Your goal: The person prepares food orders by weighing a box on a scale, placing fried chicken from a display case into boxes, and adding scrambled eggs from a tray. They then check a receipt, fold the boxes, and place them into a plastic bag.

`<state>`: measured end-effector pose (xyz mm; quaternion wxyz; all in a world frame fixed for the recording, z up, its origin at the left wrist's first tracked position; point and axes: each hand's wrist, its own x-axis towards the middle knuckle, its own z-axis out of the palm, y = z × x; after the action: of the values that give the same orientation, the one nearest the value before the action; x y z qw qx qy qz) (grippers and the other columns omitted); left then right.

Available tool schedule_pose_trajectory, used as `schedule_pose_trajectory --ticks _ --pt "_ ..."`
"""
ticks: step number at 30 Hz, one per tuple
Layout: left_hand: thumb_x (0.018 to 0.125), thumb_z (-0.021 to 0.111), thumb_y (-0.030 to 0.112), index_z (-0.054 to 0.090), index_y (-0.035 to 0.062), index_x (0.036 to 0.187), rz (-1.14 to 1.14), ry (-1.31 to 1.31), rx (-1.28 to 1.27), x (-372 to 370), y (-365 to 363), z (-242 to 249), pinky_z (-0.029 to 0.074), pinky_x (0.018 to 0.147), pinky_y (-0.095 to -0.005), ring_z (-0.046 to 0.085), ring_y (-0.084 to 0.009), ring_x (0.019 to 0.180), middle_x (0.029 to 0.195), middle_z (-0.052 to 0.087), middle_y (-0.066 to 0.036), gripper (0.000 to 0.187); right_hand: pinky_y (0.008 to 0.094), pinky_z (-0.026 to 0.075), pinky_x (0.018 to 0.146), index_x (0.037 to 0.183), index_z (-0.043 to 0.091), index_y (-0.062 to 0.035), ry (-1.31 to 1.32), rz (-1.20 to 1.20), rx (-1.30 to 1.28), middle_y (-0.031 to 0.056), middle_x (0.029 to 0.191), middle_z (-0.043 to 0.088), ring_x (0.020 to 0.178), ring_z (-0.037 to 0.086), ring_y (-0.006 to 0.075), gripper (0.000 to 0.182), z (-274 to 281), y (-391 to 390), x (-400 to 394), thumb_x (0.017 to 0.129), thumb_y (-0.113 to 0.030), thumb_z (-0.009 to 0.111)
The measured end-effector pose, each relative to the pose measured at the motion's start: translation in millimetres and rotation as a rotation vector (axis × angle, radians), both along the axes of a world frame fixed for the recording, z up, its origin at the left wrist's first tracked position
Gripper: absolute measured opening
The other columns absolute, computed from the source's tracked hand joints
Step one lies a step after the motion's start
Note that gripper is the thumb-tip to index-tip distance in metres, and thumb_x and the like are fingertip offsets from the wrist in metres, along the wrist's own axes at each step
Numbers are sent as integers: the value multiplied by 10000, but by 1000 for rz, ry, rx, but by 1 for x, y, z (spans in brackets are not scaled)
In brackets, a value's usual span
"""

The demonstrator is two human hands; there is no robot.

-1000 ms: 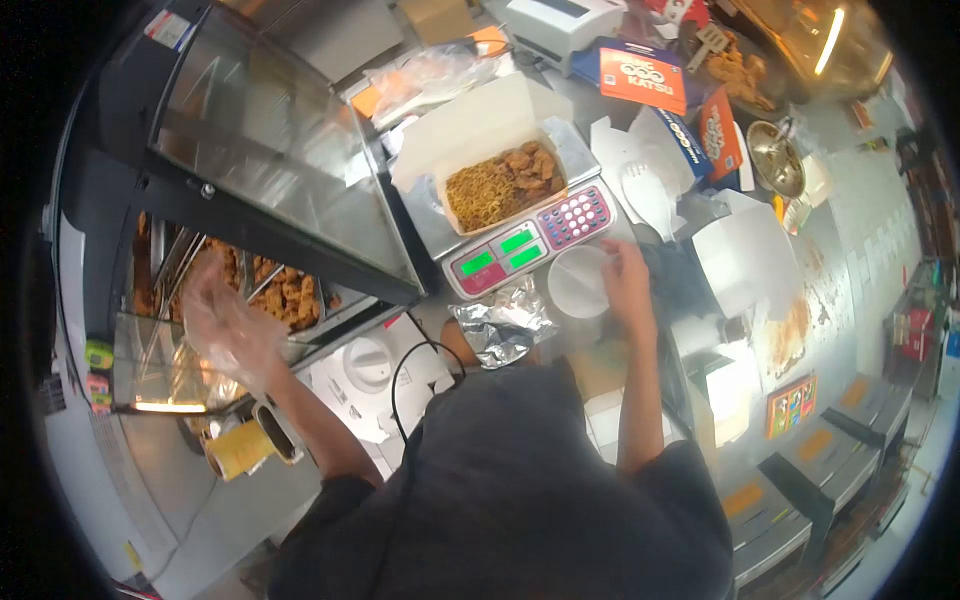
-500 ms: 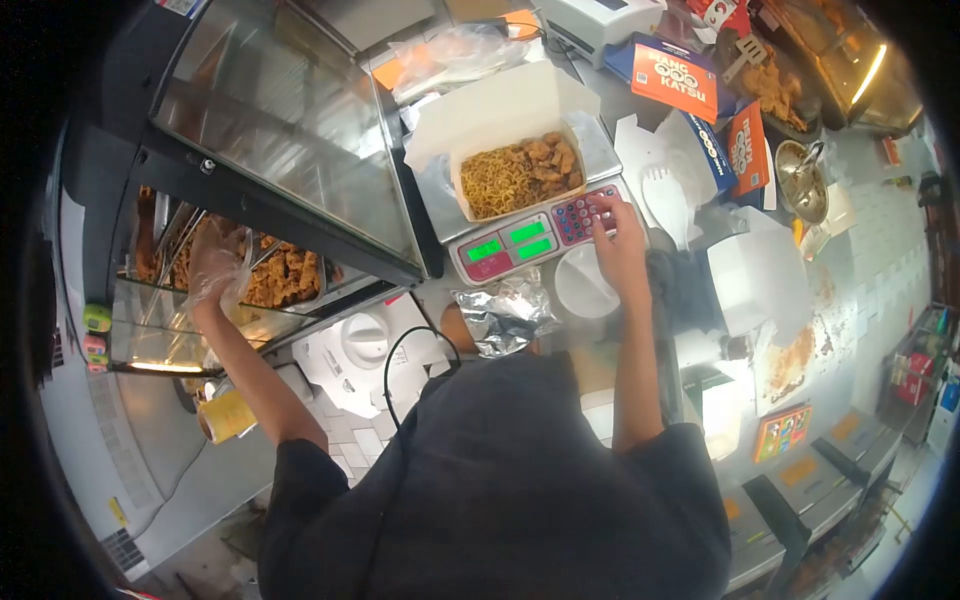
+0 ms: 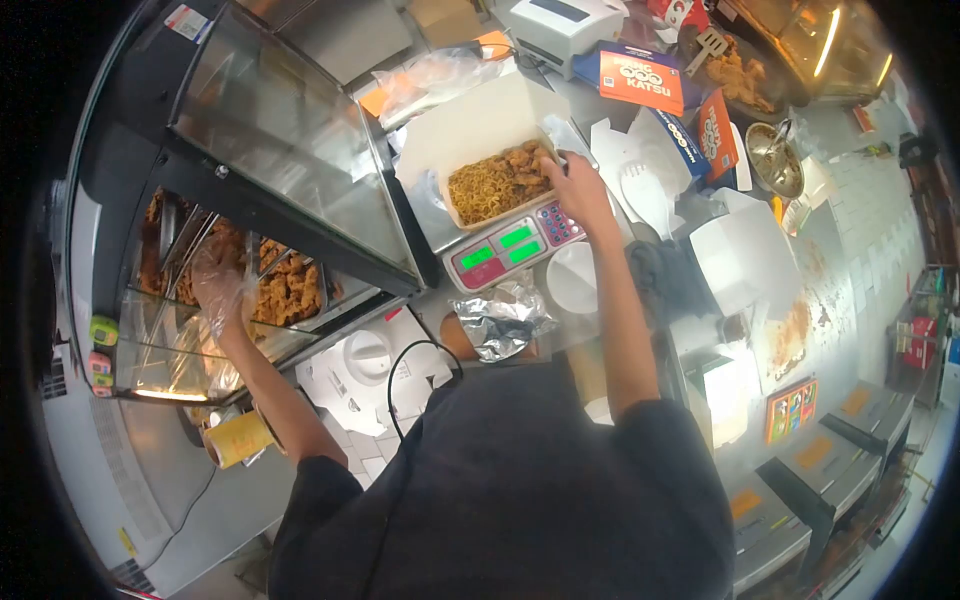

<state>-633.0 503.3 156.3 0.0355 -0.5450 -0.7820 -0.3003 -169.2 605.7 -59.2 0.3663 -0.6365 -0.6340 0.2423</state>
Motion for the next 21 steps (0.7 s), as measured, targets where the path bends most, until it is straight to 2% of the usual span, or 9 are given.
schedule_pose_trajectory --ticks 4,7,10,11,13,14,15,17,21 --pt "908 564 36 641 -29 1088 -108 173 50 12 -20 12 485 873 -350 645 -283 988 1089 671 -161 206 437 489 773 1119 620 23 -200 48 -95 216 910 675 845 638 392 404 2 13 -1 968 -327 486" --pt "898 577 35 628 -19 1090 -179 246 160 34 -49 22 479 898 -355 622 -272 1046 1125 657 -153 207 421 502 697 1118 621 30 59 -18 -53 192 769 661 712 645 345 389 -2 -22 -2 981 -304 476" --pt "901 554 49 612 -11 1073 -323 246 361 35 -89 12 467 904 -358 612 -289 1042 1108 646 -151 191 255 480 498 1104 627 7 543 -165 26 55 724 585 585 553 93 427 -4 -86 -10 1036 -362 422" --pt "913 521 58 603 -5 1061 -407 279 475 35 -105 4 458 900 -356 615 -308 1005 1085 642 -151 181 255 480 498 1104 627 7 537 -195 30 55 724 585 585 553 93 427 -6 -110 -10 1036 -362 422" --pt "893 539 51 592 -5 1014 -419 -75 492 54 -140 -17 458 900 -353 608 -313 1009 1080 634 -150 143 253 500 493 1172 610 2 585 -282 71 37 808 610 623 566 95 452 -17 -160 -2 1030 -387 431" --pt "885 558 58 590 -5 1010 -597 -290 522 61 -152 -35 455 900 -356 606 -301 992 1053 631 -139 144 249 513 485 1201 595 -4 543 -324 230 32 889 614 658 577 100 450 -27 -183 1 1030 -386 428" --pt "877 577 64 589 -5 1007 -781 -513 534 69 -159 -53 453 901 -358 605 -290 975 1026 627 -127 148 255 524 493 1198 589 -5 667 -379 135 40 937 619 692 596 112 442 -12 -217 0 1032 -379 423" --pt "833 658 42 615 36 911 -957 -562 422 101 -164 -73 462 854 -347 597 -253 939 983 623 -119 89 272 518 489 1145 623 0 754 -476 135 51 828 645 622 604 111 398 23 -280 -2 1033 -322 417" --pt "842 659 52 602 32 917 -1208 -511 152 170 -197 -121 466 836 -351 599 -255 916 983 626 -104 97 279 531 476 1105 626 13 754 -643 159 63 827 642 624 611 118 396 72 -406 28 1030 -318 420"
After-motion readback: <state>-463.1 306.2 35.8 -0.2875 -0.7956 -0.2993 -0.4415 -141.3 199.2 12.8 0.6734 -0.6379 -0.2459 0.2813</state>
